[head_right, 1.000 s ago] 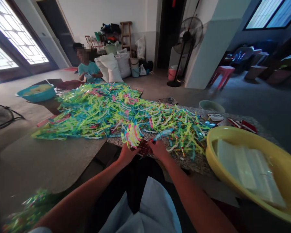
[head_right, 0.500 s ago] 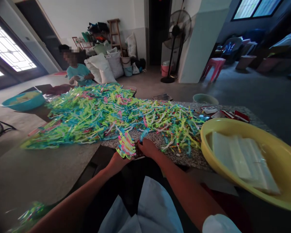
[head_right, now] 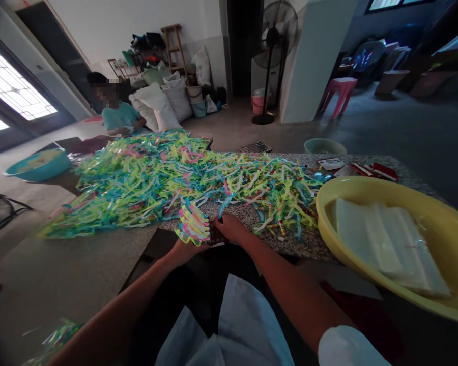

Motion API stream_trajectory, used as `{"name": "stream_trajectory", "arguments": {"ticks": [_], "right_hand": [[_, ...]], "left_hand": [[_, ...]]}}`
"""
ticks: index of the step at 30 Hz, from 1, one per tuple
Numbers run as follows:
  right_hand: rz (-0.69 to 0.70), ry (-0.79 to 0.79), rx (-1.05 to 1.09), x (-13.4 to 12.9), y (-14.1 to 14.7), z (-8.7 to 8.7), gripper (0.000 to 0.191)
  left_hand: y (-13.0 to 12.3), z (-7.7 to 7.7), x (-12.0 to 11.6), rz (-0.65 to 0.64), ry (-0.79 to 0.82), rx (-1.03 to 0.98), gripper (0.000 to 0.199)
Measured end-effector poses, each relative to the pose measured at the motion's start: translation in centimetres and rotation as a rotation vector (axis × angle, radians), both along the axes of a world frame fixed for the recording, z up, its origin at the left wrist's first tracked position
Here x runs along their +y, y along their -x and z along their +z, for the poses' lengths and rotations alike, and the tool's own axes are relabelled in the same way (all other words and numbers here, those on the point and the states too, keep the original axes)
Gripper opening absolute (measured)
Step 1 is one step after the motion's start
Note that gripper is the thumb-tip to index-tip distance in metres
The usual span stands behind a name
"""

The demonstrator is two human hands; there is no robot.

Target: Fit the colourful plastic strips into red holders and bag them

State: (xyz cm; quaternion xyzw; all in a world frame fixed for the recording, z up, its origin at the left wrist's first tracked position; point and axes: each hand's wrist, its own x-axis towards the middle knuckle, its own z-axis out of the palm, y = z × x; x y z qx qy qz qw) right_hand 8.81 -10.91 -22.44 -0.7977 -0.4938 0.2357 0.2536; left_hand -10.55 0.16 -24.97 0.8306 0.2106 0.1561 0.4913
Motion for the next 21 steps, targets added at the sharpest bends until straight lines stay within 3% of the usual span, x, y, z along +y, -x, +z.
{"name": "stream_trajectory", "arguments": {"ticks": [5,12,21], "right_hand": [[-0.008,-0.010,0.021,-1.0,-0.2,1.0,0.029],[0.078,-0.009,-0.097,-3.6,2.0,0.9,0.027],[0.067,-0.016,-0.109,-3.4,2.3,0.1,0.026]], "left_hand": [[0.2,-0.6,-0.3,0.125,-0.177,0.067,0.044],[0.0,-0.4,-1.1,0.137,-0.209,0.116,0.042],[-0.5,0.0,-1.1,0.171,-0.323,0.169,0.058]]}}
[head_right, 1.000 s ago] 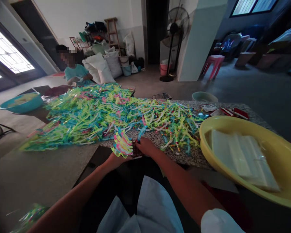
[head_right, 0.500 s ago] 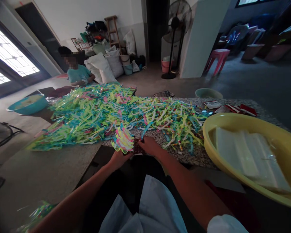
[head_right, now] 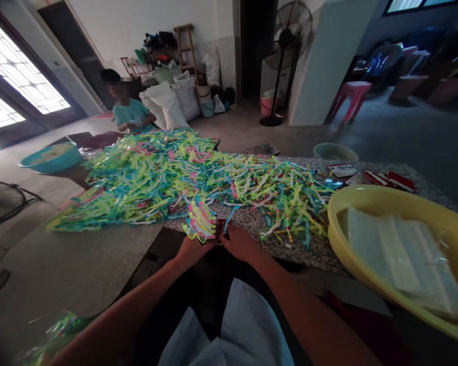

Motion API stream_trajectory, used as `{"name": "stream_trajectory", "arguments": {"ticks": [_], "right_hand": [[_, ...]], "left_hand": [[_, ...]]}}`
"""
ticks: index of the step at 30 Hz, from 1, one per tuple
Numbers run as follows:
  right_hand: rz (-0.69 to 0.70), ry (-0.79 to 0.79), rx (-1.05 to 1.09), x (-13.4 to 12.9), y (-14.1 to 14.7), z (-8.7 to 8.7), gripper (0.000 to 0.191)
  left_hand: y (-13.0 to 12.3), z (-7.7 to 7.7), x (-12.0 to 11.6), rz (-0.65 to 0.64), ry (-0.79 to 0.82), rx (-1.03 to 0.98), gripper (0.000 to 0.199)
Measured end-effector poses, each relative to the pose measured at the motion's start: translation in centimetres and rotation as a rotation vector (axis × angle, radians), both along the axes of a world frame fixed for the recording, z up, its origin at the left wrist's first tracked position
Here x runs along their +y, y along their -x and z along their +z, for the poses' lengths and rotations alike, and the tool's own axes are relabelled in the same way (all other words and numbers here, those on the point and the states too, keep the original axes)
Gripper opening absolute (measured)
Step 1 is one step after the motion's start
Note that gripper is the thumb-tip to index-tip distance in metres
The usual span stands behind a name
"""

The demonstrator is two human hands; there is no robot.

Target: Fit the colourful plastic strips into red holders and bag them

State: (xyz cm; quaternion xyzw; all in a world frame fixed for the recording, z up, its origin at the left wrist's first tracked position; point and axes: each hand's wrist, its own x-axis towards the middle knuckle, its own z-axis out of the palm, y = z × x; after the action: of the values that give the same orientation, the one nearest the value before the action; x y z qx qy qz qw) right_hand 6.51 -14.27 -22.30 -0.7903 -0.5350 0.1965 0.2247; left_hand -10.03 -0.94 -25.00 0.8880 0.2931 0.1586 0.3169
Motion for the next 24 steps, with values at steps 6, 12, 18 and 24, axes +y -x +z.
{"name": "stream_trajectory", "arguments": {"ticks": [6,12,18,24], "right_hand": [[-0.151,0.110,0.005,0.8,-2.4,0.9,0.026],[-0.108,0.383,-0.212,2.1,-5.5,1.6,0.037],[-0.007,0.343,-0.311,4.4,-6.8,1.5,0.032],[-0.171,0.185,-0.263,7.6,-9.0,2.9,0.036]], "left_hand": [[-0.8,0.7,1.2,-0.080,-0.073,0.032,0.061],[-1.7,0.6,1.4,-0.150,-0.053,0.043,0.055],[-2.3,0.3,0.3,-0.090,-0.037,-0.065,0.039],[-1.3,-0.3,0.1,0.071,0.155,-0.081,0.029]]}}
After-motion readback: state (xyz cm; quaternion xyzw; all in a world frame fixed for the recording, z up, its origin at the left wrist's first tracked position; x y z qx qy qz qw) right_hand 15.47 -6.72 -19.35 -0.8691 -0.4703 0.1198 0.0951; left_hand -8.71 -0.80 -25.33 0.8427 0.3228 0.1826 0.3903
